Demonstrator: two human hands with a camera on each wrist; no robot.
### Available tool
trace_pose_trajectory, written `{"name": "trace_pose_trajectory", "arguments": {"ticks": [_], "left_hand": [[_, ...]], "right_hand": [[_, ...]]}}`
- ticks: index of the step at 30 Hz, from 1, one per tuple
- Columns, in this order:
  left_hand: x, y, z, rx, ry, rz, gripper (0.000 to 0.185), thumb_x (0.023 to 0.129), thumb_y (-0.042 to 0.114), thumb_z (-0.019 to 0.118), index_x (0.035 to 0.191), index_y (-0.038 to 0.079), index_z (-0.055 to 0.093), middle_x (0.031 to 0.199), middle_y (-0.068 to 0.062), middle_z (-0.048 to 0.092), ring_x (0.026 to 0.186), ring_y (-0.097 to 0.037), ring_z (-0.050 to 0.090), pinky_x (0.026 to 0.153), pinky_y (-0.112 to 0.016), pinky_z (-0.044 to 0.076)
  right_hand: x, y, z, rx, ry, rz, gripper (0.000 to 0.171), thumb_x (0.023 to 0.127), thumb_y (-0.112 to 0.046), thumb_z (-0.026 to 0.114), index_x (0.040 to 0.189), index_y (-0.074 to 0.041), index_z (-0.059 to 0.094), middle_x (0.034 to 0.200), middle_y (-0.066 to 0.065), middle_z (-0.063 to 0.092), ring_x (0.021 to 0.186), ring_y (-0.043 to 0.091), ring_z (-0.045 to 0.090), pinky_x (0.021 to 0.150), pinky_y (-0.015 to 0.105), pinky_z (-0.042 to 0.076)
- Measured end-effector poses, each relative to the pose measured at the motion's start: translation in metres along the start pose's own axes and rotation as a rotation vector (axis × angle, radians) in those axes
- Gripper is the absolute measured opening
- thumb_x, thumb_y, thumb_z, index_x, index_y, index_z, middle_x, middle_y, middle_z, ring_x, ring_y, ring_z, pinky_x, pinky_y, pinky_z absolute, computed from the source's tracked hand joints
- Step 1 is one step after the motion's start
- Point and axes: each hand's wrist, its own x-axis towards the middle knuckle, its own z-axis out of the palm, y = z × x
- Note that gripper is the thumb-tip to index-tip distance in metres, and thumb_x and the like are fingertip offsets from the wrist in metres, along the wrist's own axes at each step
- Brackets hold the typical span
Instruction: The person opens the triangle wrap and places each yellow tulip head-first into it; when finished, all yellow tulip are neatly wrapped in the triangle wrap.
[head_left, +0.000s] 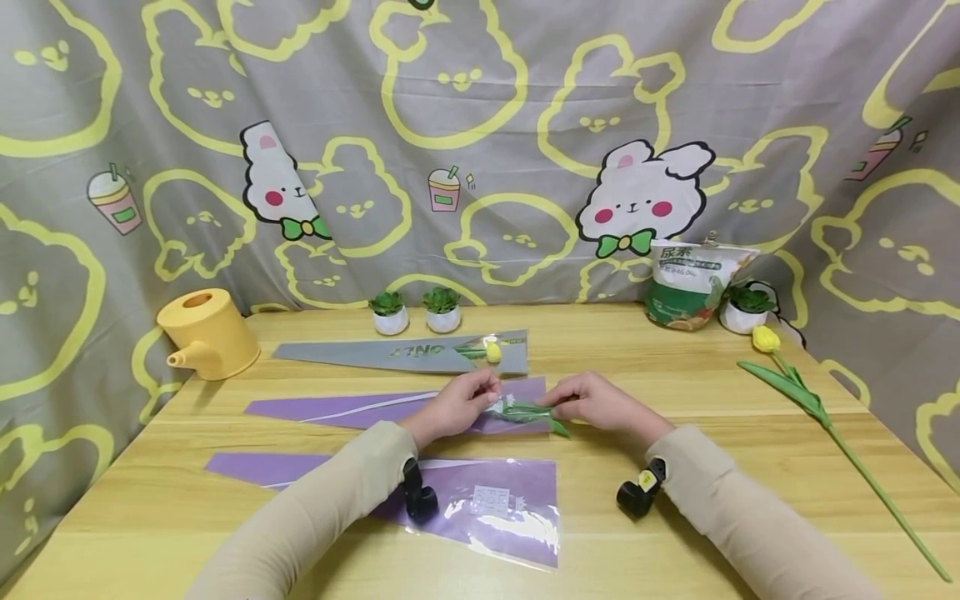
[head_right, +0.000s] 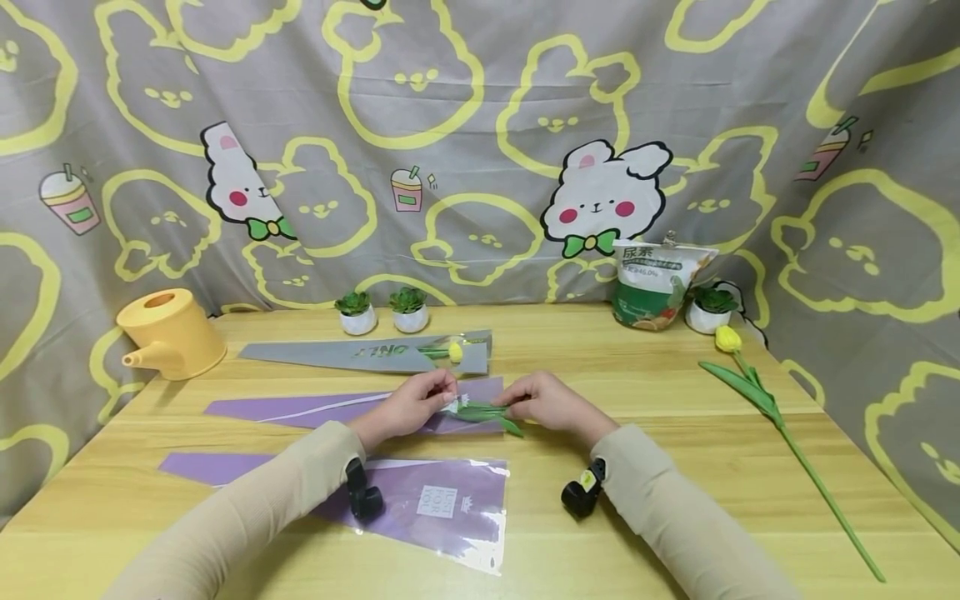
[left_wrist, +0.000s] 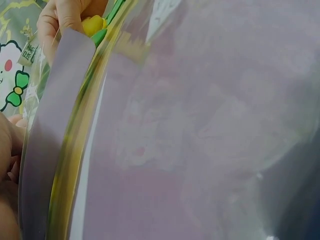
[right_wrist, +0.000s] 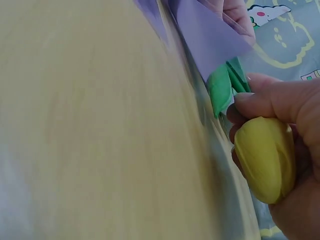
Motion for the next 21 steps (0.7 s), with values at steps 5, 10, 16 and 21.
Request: {"name": "trace_pose_trajectory", "arguments": {"ticks": [5, 10, 16, 21], "left_hand": [[0.0, 0.0, 0.0, 0.003, 0.005, -0.018, 0.006, 0.091, 0.004, 0.054, 0.087, 0.008, 0.055, 0.078, -0.001, 0.052, 0.073, -0.014, 0.047, 0.067, -0.027, 0.04], [0.001, 0.001, -0.001, 0.014, 0.014, -0.026, 0.006, 0.092, 0.006, 0.054, 0.087, 0.009, 0.055, 0.079, -0.001, 0.053, 0.073, -0.014, 0.047, 0.068, -0.027, 0.039], [0.002, 0.0, -0.001, 0.013, 0.014, -0.023, 0.006, 0.092, 0.006, 0.053, 0.087, 0.008, 0.054, 0.079, -0.001, 0.052, 0.072, -0.014, 0.046, 0.067, -0.027, 0.039], [0.001, 0.0, -0.002, 0.009, 0.019, -0.02, 0.007, 0.093, 0.005, 0.052, 0.086, 0.008, 0.054, 0.079, -0.001, 0.052, 0.072, -0.014, 0.045, 0.068, -0.028, 0.038]], "right_hand": [[0.003, 0.0, 0.003, 0.005, 0.017, -0.001, 0.023, 0.082, 0.0, 0.059, 0.102, -0.001, 0.07, 0.096, 0.012, 0.068, 0.081, 0.011, 0.059, 0.071, 0.025, 0.048], [0.008, -0.002, 0.007, 0.008, 0.021, 0.013, 0.024, 0.082, 0.0, 0.058, 0.103, -0.001, 0.069, 0.093, 0.011, 0.068, 0.074, 0.012, 0.056, 0.064, 0.024, 0.047], [0.012, -0.006, 0.011, 0.019, 0.034, 0.041, 0.024, 0.083, -0.003, 0.06, 0.104, -0.004, 0.069, 0.105, 0.014, 0.067, 0.089, 0.018, 0.059, 0.072, 0.027, 0.048], [0.014, -0.006, 0.014, 0.032, 0.064, 0.077, 0.023, 0.081, -0.004, 0.062, 0.103, -0.004, 0.07, 0.107, 0.016, 0.066, 0.084, 0.016, 0.059, 0.065, 0.026, 0.048]]}}
